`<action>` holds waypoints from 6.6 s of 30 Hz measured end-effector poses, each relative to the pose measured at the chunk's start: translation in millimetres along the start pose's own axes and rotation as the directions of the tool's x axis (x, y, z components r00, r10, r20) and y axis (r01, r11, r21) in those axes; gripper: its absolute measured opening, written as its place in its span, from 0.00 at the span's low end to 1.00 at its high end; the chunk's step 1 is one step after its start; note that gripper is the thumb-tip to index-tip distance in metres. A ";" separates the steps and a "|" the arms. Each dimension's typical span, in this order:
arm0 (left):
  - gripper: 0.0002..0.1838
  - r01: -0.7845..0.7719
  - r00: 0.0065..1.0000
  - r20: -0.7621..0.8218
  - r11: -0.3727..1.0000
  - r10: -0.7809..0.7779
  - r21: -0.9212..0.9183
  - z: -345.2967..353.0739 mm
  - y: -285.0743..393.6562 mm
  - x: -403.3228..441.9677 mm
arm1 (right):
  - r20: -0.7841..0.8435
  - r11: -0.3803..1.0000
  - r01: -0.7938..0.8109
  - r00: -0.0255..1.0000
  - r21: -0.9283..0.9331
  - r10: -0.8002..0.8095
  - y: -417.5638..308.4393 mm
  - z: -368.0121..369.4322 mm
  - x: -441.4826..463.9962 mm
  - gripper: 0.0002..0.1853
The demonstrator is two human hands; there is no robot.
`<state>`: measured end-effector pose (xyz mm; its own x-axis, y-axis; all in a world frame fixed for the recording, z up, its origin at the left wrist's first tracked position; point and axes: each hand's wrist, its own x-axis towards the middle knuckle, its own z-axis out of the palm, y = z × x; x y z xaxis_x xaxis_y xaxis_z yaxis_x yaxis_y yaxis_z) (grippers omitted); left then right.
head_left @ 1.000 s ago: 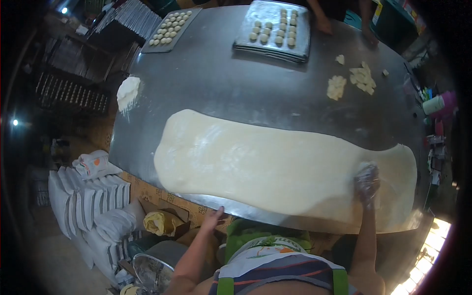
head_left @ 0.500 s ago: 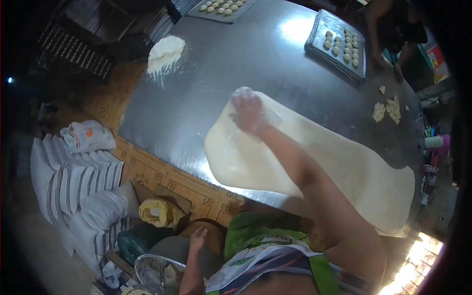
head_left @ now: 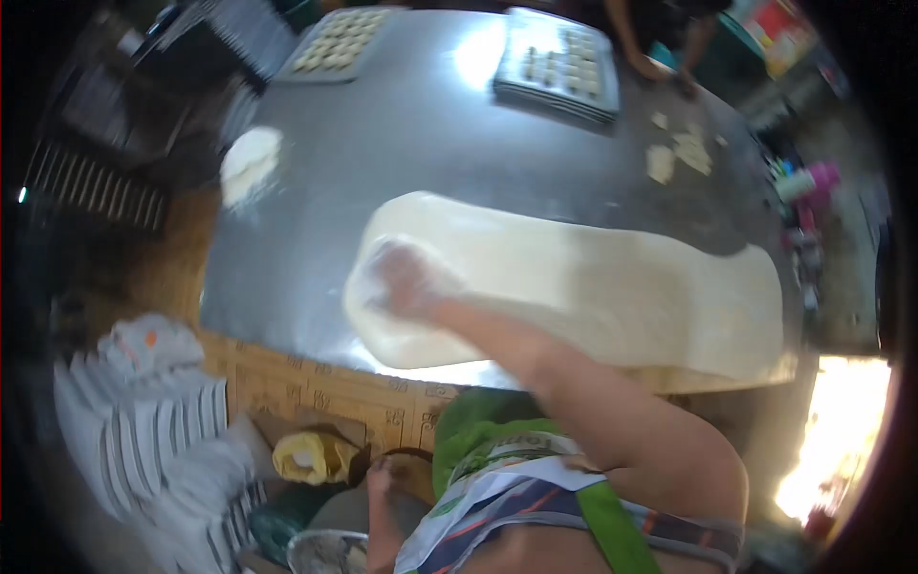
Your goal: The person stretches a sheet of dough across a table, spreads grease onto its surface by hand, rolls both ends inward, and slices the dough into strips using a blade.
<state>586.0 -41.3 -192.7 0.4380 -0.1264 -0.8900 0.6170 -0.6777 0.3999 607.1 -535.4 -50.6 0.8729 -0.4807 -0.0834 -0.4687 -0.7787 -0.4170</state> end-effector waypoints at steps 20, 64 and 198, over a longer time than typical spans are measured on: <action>0.31 -0.117 0.971 0.240 0.908 0.019 0.403 93.7 83.8 -29.2 | -0.365 0.320 -0.935 0.248 0.152 0.897 486.1 -20.9 -599.9 0.31; 0.20 -0.786 0.152 -0.180 0.229 0.972 0.574 -121.3 443.3 129.0 | -0.400 0.902 0.241 0.833 -0.358 -0.382 -128.6 49.6 498.9 0.29; 0.21 -0.946 0.161 0.978 -0.260 0.136 0.192 488.6 384.3 -107.7 | -0.213 0.672 -0.418 0.731 0.611 0.648 103.1 -140.9 -385.6 0.30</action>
<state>456.5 -642.1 -50.1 -0.4848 -0.8203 -0.3033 -0.7008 0.1569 0.6959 203.0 -487.1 66.0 0.3055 -0.9421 -0.1384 -0.5975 -0.0765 -0.7982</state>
